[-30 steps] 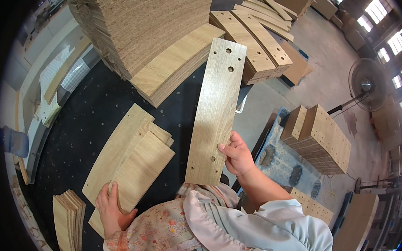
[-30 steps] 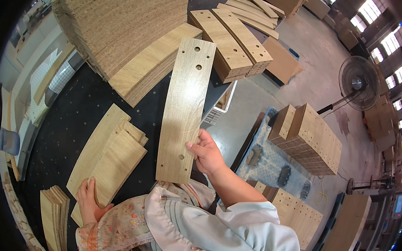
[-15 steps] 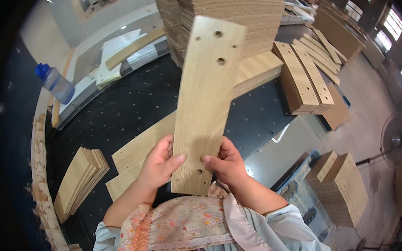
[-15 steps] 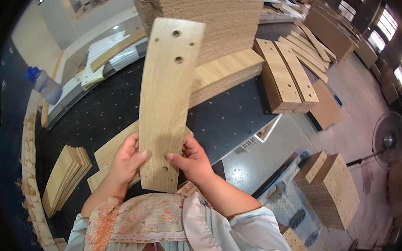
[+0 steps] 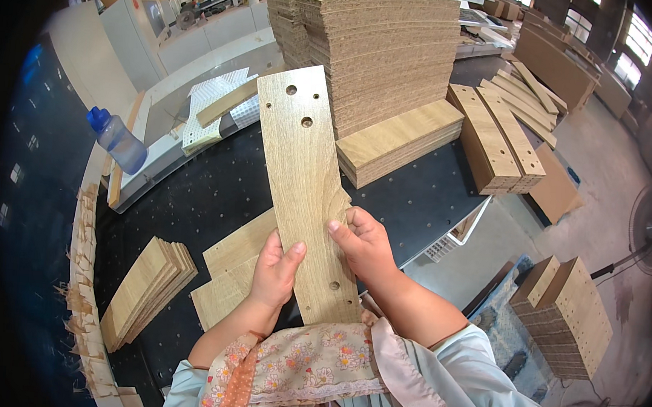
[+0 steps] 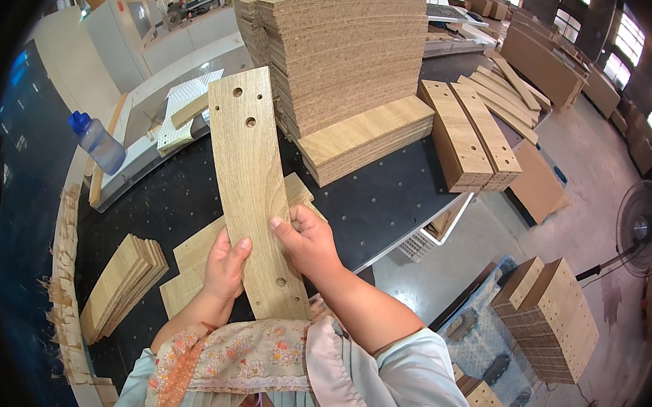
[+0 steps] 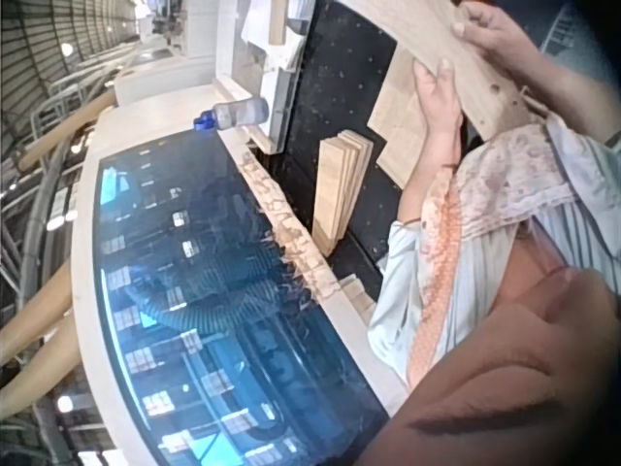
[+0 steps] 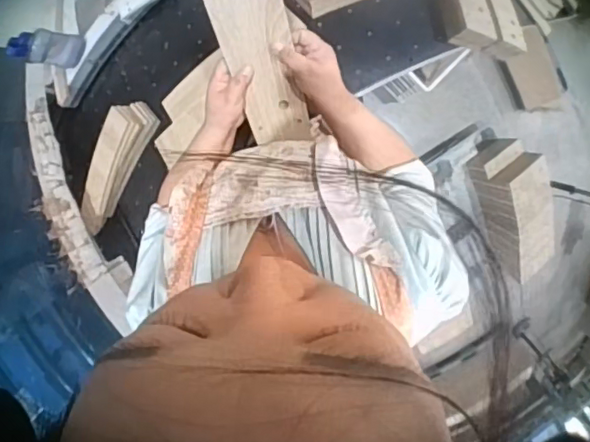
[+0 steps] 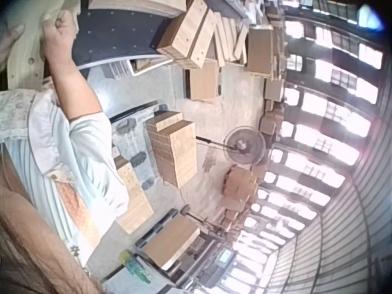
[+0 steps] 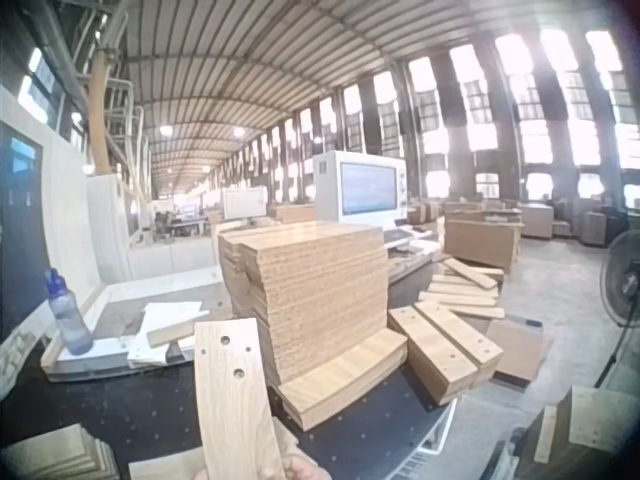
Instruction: The person handles several wooden panels on a workbench, picking them up to view the holes and surfaces, and then uses a handheld air nozzle to blow dust off the panels one by one.
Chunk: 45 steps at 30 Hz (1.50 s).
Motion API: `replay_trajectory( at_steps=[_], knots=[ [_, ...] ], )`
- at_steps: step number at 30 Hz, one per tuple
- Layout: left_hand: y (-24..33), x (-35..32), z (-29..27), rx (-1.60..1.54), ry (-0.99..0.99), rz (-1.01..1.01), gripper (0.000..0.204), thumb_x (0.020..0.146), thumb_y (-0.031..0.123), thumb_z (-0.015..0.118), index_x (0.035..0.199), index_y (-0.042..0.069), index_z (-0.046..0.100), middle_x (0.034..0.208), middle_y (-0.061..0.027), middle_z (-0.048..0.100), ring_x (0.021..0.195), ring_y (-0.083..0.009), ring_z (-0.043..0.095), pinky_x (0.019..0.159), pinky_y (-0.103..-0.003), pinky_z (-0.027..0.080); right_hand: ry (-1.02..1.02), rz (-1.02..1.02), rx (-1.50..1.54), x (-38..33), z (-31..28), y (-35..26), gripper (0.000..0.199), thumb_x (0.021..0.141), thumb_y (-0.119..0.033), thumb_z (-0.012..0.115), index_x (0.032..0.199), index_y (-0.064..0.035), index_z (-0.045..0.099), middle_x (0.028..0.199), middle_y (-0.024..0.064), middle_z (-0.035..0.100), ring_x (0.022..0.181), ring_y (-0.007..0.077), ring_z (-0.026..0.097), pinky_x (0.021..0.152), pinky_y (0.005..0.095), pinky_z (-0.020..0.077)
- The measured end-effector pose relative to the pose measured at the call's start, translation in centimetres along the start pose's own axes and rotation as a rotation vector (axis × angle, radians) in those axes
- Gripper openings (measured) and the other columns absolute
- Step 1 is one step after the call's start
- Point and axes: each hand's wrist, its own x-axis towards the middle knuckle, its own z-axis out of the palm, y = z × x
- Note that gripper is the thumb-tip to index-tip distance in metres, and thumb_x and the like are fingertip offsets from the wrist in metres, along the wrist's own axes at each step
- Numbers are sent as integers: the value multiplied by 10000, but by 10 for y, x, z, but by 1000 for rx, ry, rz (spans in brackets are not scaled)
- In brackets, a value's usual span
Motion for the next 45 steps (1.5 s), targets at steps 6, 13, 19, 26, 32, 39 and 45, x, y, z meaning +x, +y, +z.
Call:
replay_trajectory(
  at_steps=[6,13,19,26,32,39,45],
  knots=[
    [-2,-2,-3,33,-61,-15,459,898,117,556,1296,-12,366,1267,-110,502,1152,-191,490,992,-349,373,89,-11,-366,1,-6,-11,241,897,-181,597,703,-47,544,657,-45,513,624,30,419,539,219,377],
    [-6,-7,-2,151,-181,-70,536,903,126,549,1344,-27,284,1304,-114,460,1200,-185,441,1012,-347,343,173,0,-71,30,-13,-10,293,904,-223,589,667,-66,520,620,-52,496,560,23,396,500,215,350],
    [-9,-3,-2,108,-245,-95,535,906,109,525,1355,-29,269,1318,-113,444,1224,-181,416,1029,-346,317,177,-22,-57,36,-16,-19,262,924,-201,551,703,-62,540,631,-49,514,557,23,417,500,211,360],
    [-11,-1,-1,59,-152,-43,441,917,55,474,1313,-37,306,1290,-123,458,1198,-175,436,1012,-333,341,15,40,-25,28,-16,-22,115,899,-109,542,959,-11,547,869,32,606,766,74,548,696,244,450],
    [-14,2,0,37,-69,-2,348,928,68,477,1242,-34,367,1224,-115,505,1126,-160,490,965,-310,390,-139,101,144,25,-17,-15,459,815,47,519,1257,32,396,1157,112,561,1037,167,563,903,313,435],
    [-13,8,-12,-66,67,29,303,940,133,499,1191,-15,416,1156,-103,555,1051,-150,536,923,-304,426,-218,265,190,21,-8,-10,702,743,130,477,1399,5,259,1280,132,487,1129,174,515,868,276,443],
    [-4,16,-15,-171,259,41,280,970,186,436,1185,7,438,1151,-118,563,1041,-175,558,889,-311,460,-270,381,73,17,-5,-4,709,755,160,441,1415,-1,240,1286,126,485,1122,160,518,767,225,452]
  ],
)
